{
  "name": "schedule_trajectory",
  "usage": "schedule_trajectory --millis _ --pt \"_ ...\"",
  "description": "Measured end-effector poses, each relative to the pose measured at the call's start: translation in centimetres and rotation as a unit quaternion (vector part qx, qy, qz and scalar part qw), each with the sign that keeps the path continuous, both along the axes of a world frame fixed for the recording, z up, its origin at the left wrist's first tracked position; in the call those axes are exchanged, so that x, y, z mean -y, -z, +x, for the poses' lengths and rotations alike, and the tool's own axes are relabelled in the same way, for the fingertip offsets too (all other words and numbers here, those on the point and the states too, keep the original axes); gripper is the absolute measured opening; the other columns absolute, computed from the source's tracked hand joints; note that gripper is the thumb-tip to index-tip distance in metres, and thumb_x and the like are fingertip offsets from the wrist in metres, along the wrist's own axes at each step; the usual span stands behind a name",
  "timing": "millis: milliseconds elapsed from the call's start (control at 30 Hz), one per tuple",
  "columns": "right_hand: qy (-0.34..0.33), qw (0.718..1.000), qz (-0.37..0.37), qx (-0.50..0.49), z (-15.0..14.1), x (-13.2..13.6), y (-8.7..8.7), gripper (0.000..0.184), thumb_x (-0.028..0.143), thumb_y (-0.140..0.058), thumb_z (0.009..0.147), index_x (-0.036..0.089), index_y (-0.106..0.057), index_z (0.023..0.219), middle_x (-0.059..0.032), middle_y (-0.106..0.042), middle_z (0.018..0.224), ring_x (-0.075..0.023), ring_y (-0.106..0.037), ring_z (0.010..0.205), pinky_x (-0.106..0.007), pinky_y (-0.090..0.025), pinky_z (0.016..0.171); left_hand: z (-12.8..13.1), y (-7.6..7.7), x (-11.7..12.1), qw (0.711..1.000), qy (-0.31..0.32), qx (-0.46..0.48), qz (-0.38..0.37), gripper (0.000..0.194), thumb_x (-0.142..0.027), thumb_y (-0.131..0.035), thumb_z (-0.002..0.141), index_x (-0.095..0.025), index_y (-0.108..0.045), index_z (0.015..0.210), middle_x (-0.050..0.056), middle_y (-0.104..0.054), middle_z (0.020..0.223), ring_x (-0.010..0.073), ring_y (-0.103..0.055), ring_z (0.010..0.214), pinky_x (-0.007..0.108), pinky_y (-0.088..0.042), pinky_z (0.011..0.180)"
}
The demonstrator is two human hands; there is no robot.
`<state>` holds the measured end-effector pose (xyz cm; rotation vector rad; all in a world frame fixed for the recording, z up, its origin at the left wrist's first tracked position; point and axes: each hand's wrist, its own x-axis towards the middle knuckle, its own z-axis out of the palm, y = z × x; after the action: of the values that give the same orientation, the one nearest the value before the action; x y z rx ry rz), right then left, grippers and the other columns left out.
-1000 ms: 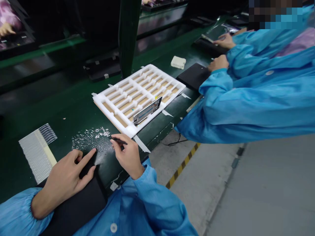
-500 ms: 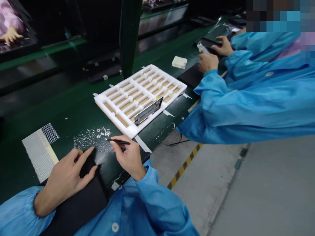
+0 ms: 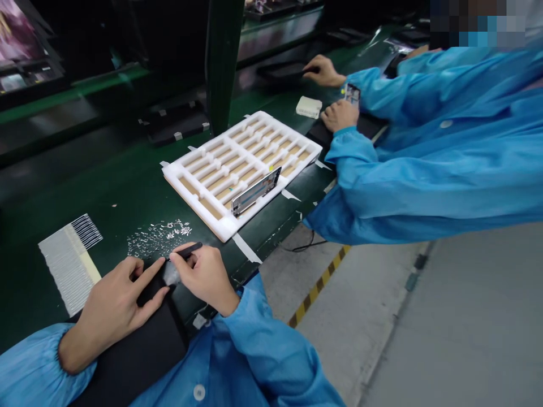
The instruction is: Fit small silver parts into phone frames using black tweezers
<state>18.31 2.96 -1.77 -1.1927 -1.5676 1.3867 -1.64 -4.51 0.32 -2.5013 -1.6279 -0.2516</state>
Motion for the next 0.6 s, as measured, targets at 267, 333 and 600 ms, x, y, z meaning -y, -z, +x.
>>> schedule_trajectory --millis 267,333,600 --pt "0.131 0.99 0.043 -0.038 1.4 -0.6 1.0 0.025 0.04 -0.075 0.095 0.017 -0.079 0.104 -0.0054 -0.077 0.075 -0.0162 -0.069 0.051 -0.027 -0.056 0.049 0.2 -0.1 -0.1 1.0 -0.002 -0.001 0.001 0.046 -0.047 -0.052 0.106 -0.017 -0.065 0.138 0.009 -0.057 0.097 0.023 -0.059 0.079 0.033 -0.049 0.063" --pt "0.137 0.988 0.063 -0.034 1.9 -1.0 1.3 0.026 0.04 -0.075 0.095 0.017 -0.079 0.107 -0.0077 -0.08 0.085 -0.0158 -0.07 0.054 -0.027 -0.057 0.049 0.2 -0.1 -0.1 1.0 0.002 0.004 0.004 0.046 -0.046 -0.052 0.106 -0.016 -0.064 0.139 0.009 -0.057 0.096 0.023 -0.059 0.079 0.034 -0.049 0.063" --pt "0.09 0.992 0.071 -0.047 2.0 -1.5 1.7 0.021 0.035 -0.074 0.097 0.019 -0.079 0.11 -0.0086 -0.08 0.097 -0.0151 -0.071 0.061 -0.025 -0.056 0.048 0.3 -0.1 -0.2 1.0 0.008 0.008 0.012 0.046 -0.045 -0.055 0.106 -0.015 -0.062 0.14 0.008 -0.055 0.095 0.0227 -0.059 0.078 0.034 -0.048 0.063"
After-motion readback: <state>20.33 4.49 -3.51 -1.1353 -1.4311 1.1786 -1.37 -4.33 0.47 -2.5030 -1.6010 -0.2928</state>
